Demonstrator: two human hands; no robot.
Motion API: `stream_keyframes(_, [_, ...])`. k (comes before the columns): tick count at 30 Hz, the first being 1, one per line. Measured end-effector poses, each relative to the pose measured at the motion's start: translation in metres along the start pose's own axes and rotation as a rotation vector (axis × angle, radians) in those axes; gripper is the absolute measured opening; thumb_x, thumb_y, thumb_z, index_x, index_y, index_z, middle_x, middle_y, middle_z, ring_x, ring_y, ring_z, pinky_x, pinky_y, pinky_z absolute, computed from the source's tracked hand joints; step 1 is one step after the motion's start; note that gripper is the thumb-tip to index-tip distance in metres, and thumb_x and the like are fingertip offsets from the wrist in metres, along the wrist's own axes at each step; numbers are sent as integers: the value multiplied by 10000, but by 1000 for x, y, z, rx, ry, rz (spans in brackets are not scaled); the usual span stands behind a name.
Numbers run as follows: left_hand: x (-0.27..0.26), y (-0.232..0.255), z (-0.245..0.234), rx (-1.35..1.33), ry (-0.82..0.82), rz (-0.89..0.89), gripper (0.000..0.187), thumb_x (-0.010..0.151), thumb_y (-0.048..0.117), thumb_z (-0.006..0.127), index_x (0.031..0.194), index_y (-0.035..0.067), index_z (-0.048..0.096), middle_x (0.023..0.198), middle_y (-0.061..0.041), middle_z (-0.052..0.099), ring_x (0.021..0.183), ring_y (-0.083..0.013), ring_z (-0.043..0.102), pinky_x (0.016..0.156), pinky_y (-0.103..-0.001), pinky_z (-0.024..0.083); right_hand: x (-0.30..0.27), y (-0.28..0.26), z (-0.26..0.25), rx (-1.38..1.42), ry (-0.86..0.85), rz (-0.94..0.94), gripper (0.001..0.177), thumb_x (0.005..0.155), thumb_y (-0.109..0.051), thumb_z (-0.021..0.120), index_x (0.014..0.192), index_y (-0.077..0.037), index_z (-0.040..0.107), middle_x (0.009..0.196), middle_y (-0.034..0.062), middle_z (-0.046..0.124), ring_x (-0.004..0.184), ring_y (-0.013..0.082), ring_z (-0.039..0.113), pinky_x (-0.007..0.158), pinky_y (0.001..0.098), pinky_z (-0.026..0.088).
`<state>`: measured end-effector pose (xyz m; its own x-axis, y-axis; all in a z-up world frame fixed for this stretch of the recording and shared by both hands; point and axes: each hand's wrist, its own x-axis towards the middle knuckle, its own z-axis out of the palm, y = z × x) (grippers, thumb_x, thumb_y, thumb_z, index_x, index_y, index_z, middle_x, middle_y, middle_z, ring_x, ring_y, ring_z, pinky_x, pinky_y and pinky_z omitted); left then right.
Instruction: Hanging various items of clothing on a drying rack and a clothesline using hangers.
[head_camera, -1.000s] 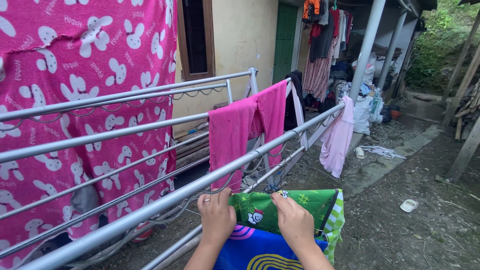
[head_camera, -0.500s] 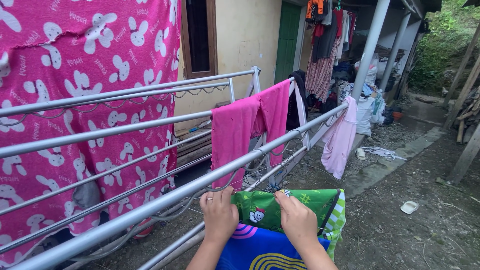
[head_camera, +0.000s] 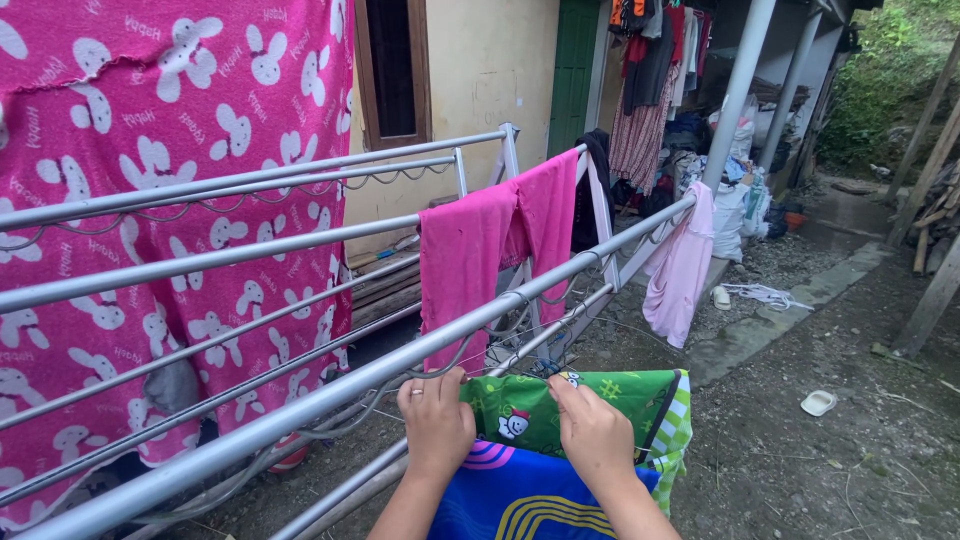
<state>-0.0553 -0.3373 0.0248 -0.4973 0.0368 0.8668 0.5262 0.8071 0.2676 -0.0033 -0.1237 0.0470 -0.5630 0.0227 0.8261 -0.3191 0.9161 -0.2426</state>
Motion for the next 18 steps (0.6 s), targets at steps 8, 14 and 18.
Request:
stream_keyframes(8, [2, 0, 0, -7, 2, -2, 421, 711, 44, 653, 1128, 96, 636, 1032, -100, 637, 1031, -291, 590, 1044, -494, 336, 0, -3, -2, 19, 27, -16, 231, 876, -157, 666, 1096, -204, 718, 793, 43, 688, 699, 291, 697, 582, 422, 548])
stream_keyframes(14, [0, -2, -2, -24, 18, 17, 410, 713, 59, 660, 1121, 88, 644, 1035, -108, 631, 1062, -301, 587, 1046, -504, 339, -3, -6, -1, -18, 26, -7, 212, 896, -171, 661, 1097, -202, 721, 800, 45, 694, 708, 294, 699, 585, 424, 547])
stream_keyframes(18, [1, -3, -5, -41, 12, 23, 393, 717, 72, 663, 1109, 95, 658, 1046, -111, 631, 1081, -313, 578, 1040, -503, 349, -5, -13, -3, -30, 53, 1, 200, 904, -180, 658, 1093, -190, 720, 803, 47, 694, 712, 292, 700, 586, 424, 545])
